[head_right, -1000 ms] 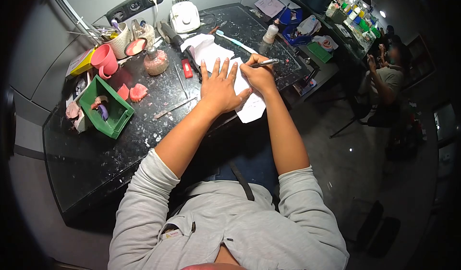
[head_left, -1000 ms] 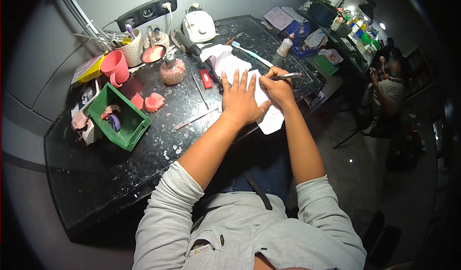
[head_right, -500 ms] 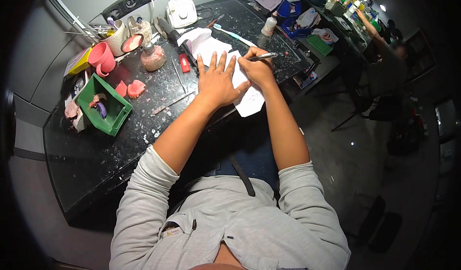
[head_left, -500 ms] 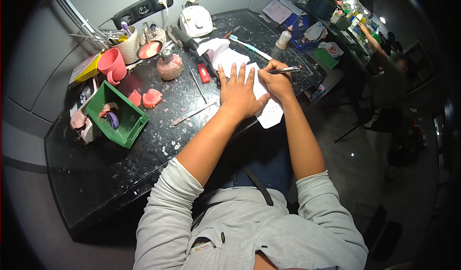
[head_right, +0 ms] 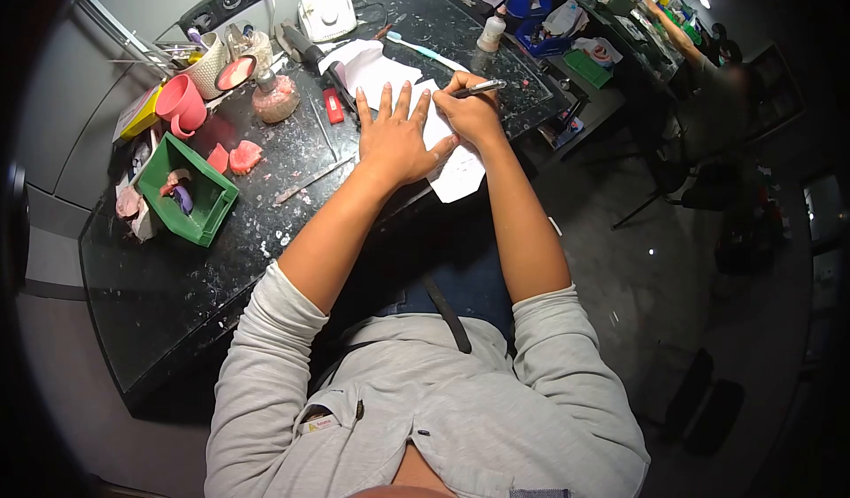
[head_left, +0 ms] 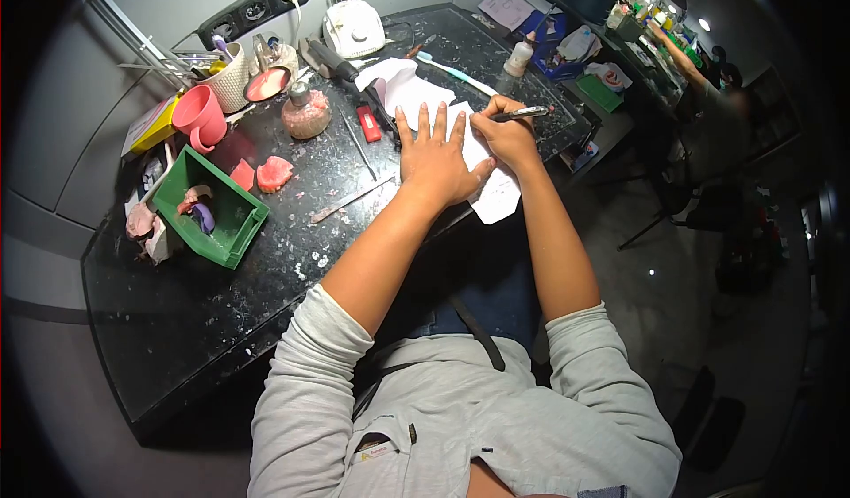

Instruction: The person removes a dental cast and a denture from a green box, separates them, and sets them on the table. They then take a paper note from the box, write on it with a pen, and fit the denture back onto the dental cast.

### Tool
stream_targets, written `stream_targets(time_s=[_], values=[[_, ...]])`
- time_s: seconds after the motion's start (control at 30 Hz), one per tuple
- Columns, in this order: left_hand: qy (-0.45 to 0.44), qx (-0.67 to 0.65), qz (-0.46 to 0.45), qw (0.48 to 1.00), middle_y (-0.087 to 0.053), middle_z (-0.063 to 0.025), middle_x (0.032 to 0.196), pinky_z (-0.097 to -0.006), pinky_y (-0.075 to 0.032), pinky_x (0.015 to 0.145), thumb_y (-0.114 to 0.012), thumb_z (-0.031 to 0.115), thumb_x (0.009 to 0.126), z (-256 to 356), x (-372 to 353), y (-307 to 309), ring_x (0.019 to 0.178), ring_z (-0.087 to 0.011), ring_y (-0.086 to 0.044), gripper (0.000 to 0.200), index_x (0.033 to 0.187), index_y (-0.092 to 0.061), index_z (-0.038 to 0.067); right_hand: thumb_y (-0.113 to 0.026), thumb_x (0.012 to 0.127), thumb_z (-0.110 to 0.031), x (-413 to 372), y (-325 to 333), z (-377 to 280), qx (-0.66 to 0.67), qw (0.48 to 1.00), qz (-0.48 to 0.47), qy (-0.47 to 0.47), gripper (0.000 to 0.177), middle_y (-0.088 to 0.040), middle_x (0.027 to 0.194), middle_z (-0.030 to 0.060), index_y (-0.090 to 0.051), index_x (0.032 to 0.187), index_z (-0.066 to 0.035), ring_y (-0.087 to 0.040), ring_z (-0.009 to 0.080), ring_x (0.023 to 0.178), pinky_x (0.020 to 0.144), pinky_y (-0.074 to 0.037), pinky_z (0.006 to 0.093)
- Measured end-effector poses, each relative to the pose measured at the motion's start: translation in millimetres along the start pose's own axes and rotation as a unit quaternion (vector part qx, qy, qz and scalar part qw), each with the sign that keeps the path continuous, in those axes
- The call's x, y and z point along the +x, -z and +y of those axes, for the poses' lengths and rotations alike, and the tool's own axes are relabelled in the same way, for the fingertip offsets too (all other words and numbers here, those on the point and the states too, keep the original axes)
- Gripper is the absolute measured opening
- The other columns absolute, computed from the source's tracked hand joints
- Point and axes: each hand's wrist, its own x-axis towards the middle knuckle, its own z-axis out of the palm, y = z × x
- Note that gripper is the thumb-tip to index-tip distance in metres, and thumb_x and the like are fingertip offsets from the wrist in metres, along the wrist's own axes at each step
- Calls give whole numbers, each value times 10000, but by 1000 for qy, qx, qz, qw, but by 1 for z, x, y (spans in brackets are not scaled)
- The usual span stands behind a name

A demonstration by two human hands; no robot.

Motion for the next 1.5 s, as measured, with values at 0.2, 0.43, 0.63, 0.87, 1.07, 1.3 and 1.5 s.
stream_targets(time_s=[0.2,0.43,0.63,0.87,1.07,1.3,1.5], values=[[-1,17,28,999,-235,-160,1632,-648,102,1160,-386,751,888,0,1,-7,1524,-380,-126,916,1572,-296,149,-717,820,3,2,2,6,22,1000,-7,-13,228,-602,658,36,-532,693,-37,-563,79,571,520,-458,226],[-5,25,34,999,-235,-160,1632,-664,97,1153,-375,770,883,-1,1,-8,1522,-383,-133,926,1570,-302,153,-715,822,5,-1,0,0,-7,1000,8,-14,218,-603,658,37,-540,698,-33,-565,83,569,519,-460,229],[-6,23,38,999,-241,-162,1630,-672,93,1150,-381,771,880,-2,0,-8,1520,-387,-139,925,1562,-324,147,-715,823,6,-1,0,2,3,1000,8,-7,222,-596,651,37,-537,696,-32,-558,84,559,509,-451,224],[-5,19,41,999,-242,-162,1629,-673,100,1148,-383,769,879,-2,1,-9,1521,-383,-138,926,1559,-328,144,-705,819,18,-2,-1,-1,8,1000,9,-13,218,-588,641,35,-533,694,-31,-553,82,556,498,-443,222],[-1,15,11,1000,-219,-161,1637,-665,111,1150,-386,733,896,0,-1,-1,1526,-379,-114,905,1574,-285,142,-705,815,19,-2,-1,-2,4,1000,9,-9,215,-585,647,32,-536,691,-29,-554,82,561,505,-444,221],[1,20,21,1000,-231,-157,1634,-669,98,1150,-381,760,885,0,0,-4,1523,-381,-130,918,1571,-299,155,-712,822,9,-1,-1,1,-5,1000,10,-6,218,-582,646,29,-539,694,-29,-552,80,562,504,-444,221],[0,8,-7,1000,-195,-164,1644,-658,128,1148,-392,695,911,0,-1,2,1531,-377,-86,883,1585,-248,142,-715,827,4,-2,-2,-3,-9,1000,10,-4,215,-583,657,20,-545,701,-34,-549,70,567,502,-441,217]])
